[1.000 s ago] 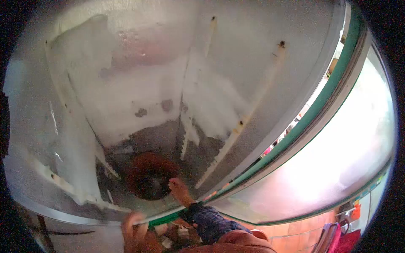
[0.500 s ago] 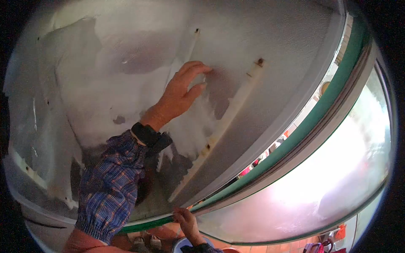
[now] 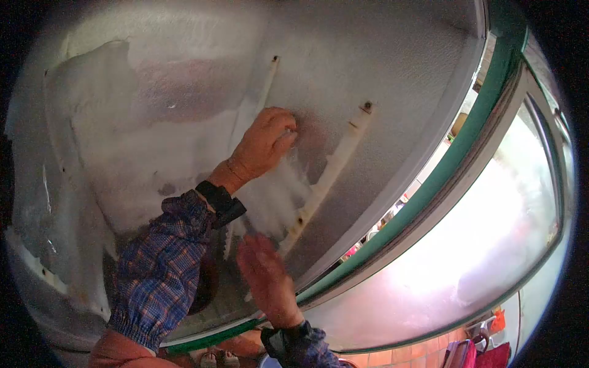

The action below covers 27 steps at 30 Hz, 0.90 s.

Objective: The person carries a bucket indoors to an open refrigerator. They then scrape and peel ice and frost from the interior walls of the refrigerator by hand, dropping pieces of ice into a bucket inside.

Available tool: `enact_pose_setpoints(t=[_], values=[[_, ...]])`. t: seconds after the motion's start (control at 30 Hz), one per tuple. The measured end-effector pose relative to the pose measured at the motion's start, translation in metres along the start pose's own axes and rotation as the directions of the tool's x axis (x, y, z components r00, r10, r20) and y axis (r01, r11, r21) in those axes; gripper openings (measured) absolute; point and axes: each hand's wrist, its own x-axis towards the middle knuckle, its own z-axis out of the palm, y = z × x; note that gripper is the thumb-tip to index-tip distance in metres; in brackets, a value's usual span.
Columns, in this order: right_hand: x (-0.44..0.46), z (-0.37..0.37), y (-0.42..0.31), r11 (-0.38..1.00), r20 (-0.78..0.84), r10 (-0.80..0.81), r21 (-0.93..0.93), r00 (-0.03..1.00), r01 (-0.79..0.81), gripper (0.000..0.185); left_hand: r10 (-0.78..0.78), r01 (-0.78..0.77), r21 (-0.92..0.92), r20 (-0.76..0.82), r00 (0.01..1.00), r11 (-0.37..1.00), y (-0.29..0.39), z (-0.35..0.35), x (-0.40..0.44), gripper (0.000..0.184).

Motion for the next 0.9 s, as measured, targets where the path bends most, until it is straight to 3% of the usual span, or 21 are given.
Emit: enact_pose_setpoints(t=[0.03,0.07,0.13,0.2,0.3,0.37,0.43,0.63,0.7,0.8,0.9], values=[[0.007,0.007,-0.003,0.982,0.022,0.007,0.191,1.0,-0.011,0.041,0.001,-0.001,-0.009,-0.005,1.0,1.0,-0.003,0.002,0.0,0.013],[0.015,0.014,-0.007,0.983,0.015,0.003,0.186,1.0,-0.005,0.041,-0.035,0.033,-0.043,-0.06,0.998,0.999,-0.007,0.003,0.0,0.012],[0.029,0.024,-0.014,0.869,0.065,0.051,0.489,0.997,-0.077,0.035,-0.077,0.068,-0.083,-0.111,0.991,0.994,-0.016,0.006,-0.002,0.012],[0.045,0.018,-0.016,0.858,0.06,0.027,0.511,0.998,-0.054,0.031,-0.01,0.015,0.04,-0.11,0.994,0.999,-0.023,0.006,-0.005,0.013],[0.066,0.011,-0.027,0.847,0.035,-0.021,0.532,0.999,-0.001,0.026,0.034,-0.03,0.045,-0.084,0.996,0.999,-0.024,0.003,0.002,0.015],[0.073,0.008,-0.028,0.844,0.014,-0.046,0.535,0.999,0.031,0.024,-0.006,0.008,0.045,-0.05,0.999,0.999,-0.027,0.003,0.002,0.016],[0.079,0.005,-0.027,0.752,0.034,-0.027,0.659,0.999,-0.002,0.025,-0.04,0.041,0.043,-0.015,0.999,0.998,-0.028,0.002,0.004,0.017],[0.083,0.005,-0.027,0.763,0.036,-0.047,0.646,0.998,0.013,0.025,-0.061,0.061,-0.053,0.007,0.998,0.997,-0.028,-0.004,0.012,0.021],[0.08,0.006,-0.025,0.774,0.016,-0.063,0.632,0.998,0.038,0.025,-0.135,0.14,-0.065,0.081,0.988,0.988,-0.028,-0.007,0.012,0.021],[0.074,0.012,-0.026,0.764,0.008,-0.057,0.644,0.998,0.038,0.025,-0.06,0.05,0.058,0.173,0.983,0.997,-0.027,-0.008,0.005,0.021],[0.078,0.006,-0.024,0.783,0.035,-0.086,0.621,0.996,0.046,0.027,-0.131,0.137,-0.06,0.094,0.987,0.989,-0.029,-0.009,0.006,0.017]])
